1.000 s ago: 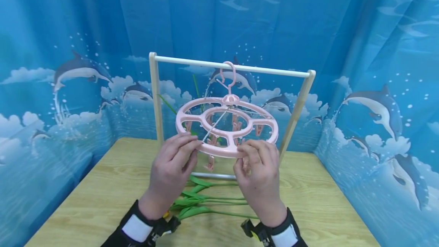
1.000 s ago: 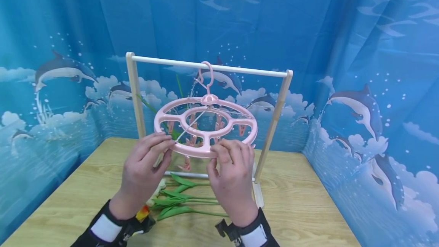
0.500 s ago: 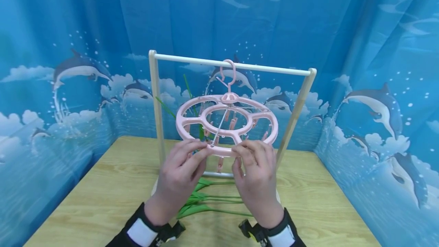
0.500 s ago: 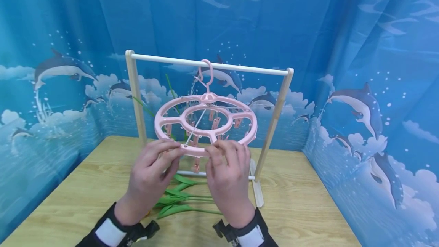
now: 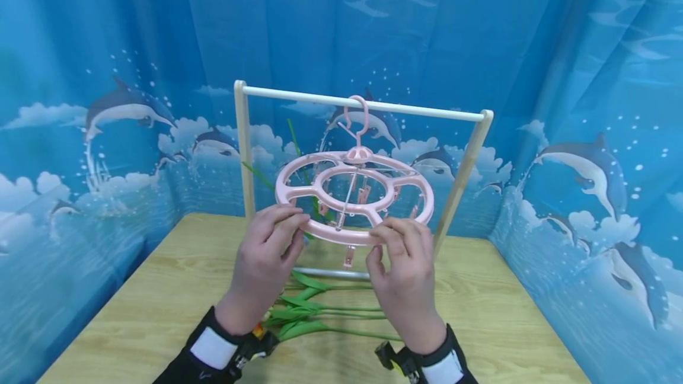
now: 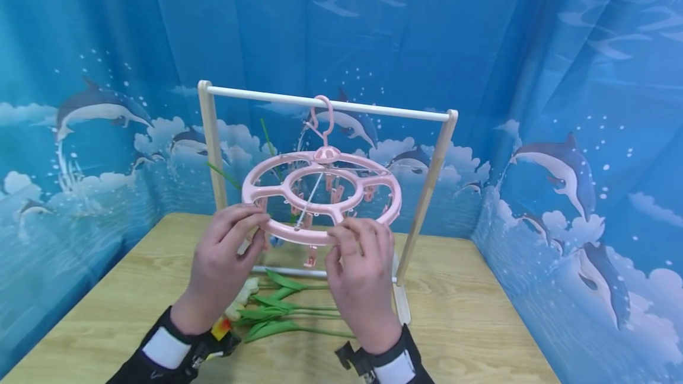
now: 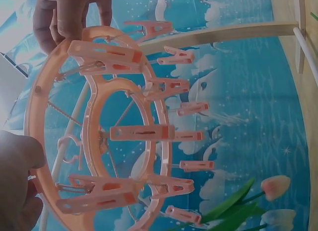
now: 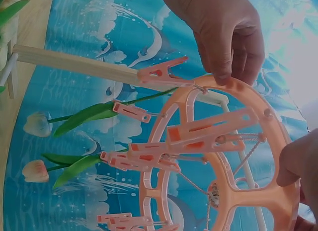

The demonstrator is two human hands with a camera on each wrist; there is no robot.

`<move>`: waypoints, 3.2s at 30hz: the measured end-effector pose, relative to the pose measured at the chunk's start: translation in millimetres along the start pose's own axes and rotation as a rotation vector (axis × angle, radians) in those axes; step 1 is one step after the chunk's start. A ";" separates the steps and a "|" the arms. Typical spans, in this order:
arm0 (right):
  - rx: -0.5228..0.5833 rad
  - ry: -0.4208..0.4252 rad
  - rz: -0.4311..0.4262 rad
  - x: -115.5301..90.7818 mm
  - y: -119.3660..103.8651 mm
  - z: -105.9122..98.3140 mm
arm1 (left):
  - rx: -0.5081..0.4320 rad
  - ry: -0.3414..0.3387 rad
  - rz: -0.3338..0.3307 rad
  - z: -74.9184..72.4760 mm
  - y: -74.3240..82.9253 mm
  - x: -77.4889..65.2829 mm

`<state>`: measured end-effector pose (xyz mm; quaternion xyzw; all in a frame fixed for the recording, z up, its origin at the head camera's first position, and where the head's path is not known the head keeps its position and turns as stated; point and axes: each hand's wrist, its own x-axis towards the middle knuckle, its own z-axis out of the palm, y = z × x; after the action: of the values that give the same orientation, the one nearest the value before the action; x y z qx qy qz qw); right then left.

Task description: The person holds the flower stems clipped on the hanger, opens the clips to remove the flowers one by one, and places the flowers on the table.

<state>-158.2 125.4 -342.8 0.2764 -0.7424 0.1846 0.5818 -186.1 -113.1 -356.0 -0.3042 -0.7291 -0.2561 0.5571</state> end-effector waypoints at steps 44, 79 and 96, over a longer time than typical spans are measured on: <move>0.041 -0.010 0.023 0.1 -4.6 1.8 | -0.051 0.013 -0.015 5.9 2.0 -4.2; 0.008 -0.004 0.018 0.6 -2.7 0.0 | 0.046 0.058 -0.027 0.4 -2.8 -1.9; 0.022 -0.027 0.013 0.5 -3.9 0.3 | -0.112 0.005 0.137 -3.7 -0.2 2.6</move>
<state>-156.0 122.1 -342.5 0.2803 -0.7500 0.1925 0.5673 -184.3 -115.5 -352.6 -0.3833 -0.6896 -0.2587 0.5573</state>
